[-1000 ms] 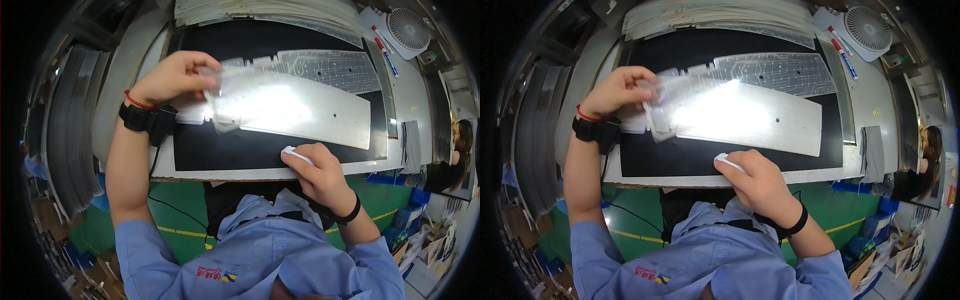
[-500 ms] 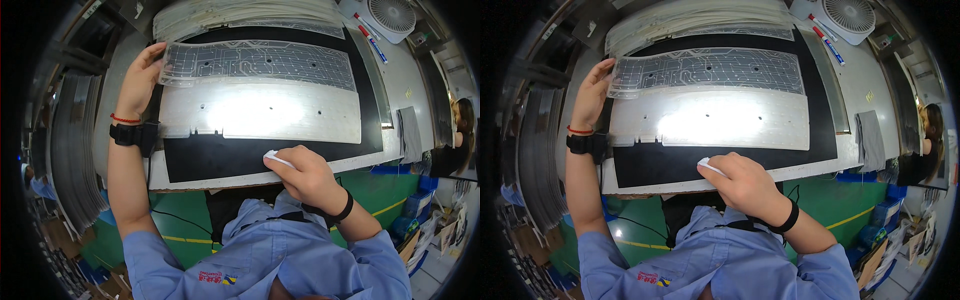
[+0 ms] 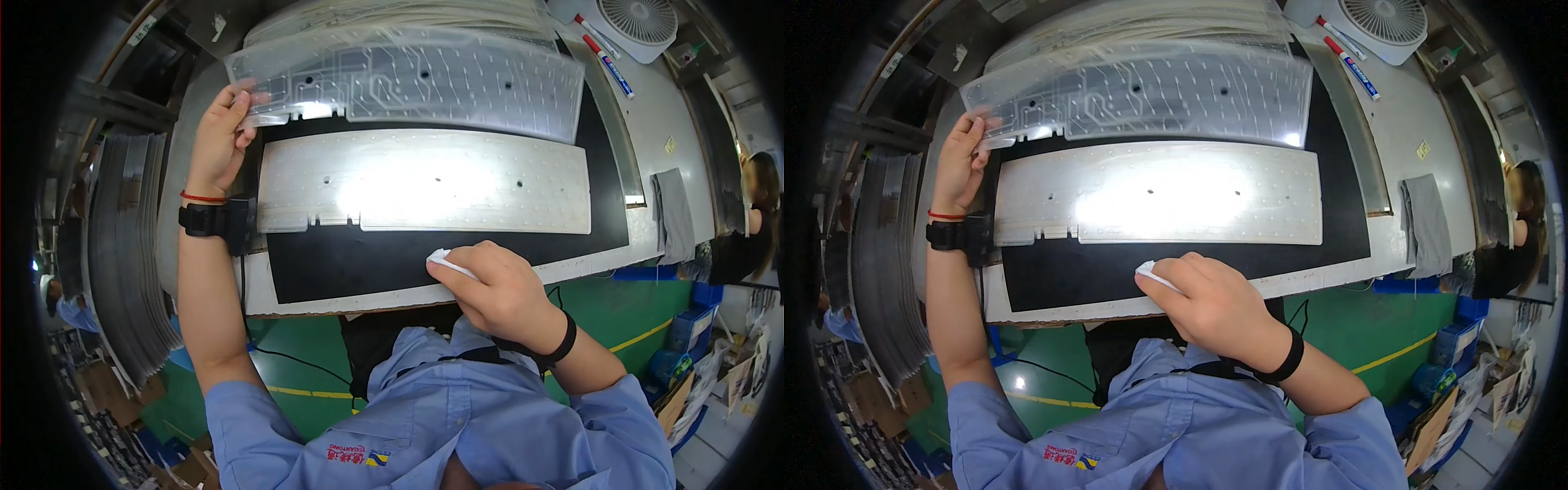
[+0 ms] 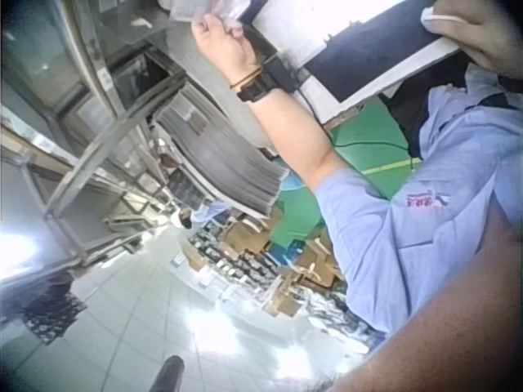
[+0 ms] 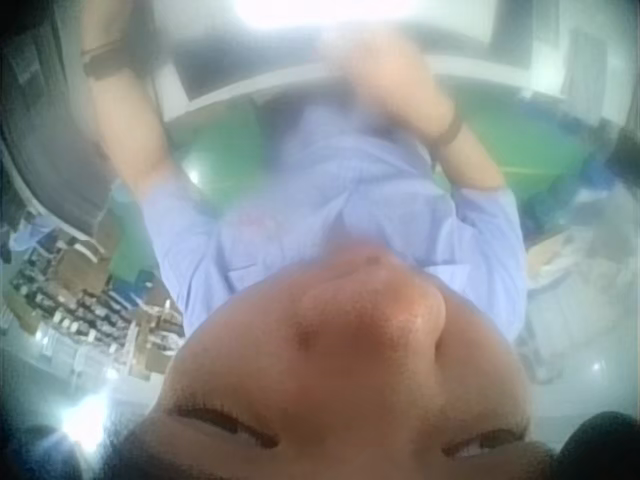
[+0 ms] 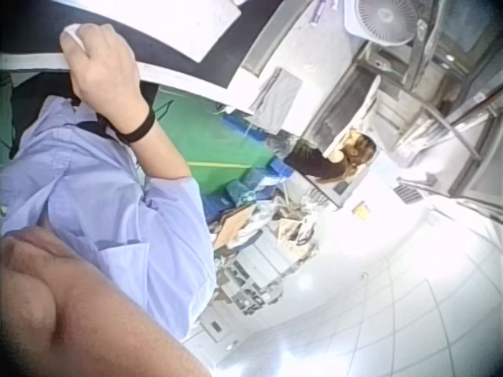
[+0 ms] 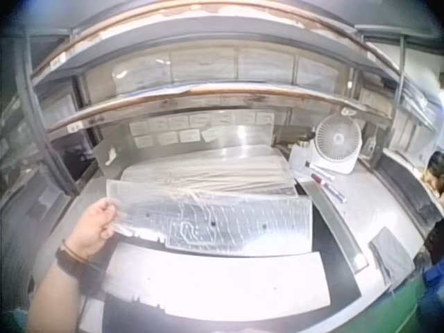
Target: Cleaning and inspecting thin transparent sheets, then stacking them on a pile.
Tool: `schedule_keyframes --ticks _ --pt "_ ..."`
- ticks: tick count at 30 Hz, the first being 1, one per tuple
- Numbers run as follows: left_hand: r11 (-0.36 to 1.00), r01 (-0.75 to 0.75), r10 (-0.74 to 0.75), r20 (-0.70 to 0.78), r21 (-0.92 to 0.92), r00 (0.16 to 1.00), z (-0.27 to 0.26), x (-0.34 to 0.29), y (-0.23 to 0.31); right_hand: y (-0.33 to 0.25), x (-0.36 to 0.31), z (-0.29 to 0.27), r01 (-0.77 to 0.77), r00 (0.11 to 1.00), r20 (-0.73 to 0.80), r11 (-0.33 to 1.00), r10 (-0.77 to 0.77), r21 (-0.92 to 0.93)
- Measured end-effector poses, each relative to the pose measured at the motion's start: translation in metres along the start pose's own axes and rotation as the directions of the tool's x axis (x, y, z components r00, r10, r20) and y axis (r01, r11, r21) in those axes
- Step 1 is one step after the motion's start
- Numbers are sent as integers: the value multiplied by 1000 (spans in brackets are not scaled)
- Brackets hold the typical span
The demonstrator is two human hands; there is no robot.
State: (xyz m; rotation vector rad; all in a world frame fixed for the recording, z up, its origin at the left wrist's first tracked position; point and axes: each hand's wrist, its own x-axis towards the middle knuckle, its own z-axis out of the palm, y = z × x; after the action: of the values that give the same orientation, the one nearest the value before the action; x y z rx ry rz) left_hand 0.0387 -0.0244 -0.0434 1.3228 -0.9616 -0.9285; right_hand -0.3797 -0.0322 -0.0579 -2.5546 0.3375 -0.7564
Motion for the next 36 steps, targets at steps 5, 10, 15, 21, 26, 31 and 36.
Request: schedule_keyframes --ticks 5,10,15,21,26,31,36 --pt "979 -65 29 -188 -191 982 14 3 11 2 -1 2 7 1000 0 1000 -7 10" --pt "990 -71 85 -113 124 990 13 -4 15 2 0 -1 5 1000 12 1000 -5 7" --pt "938 172 -172 -26 302 985 19 -12 13 1 2 -2 7 1000 26 1000 -7 21" --pt "925 245 -173 -253 290 952 32 -3 6 4 1 -1 -3 998 61 1000 1 27" --pt "962 205 -198 -54 179 979 8 13 -3 3 3 -2 -15 997 81 1000 13 28" --pt "997 -63 68 -103 51 992 27 8 10 4 2 3 -30 999 40 997 27 75" --pt "970 -223 212 -112 -98 971 27 18 10 4 2 2 -31 999 23 997 30 64"
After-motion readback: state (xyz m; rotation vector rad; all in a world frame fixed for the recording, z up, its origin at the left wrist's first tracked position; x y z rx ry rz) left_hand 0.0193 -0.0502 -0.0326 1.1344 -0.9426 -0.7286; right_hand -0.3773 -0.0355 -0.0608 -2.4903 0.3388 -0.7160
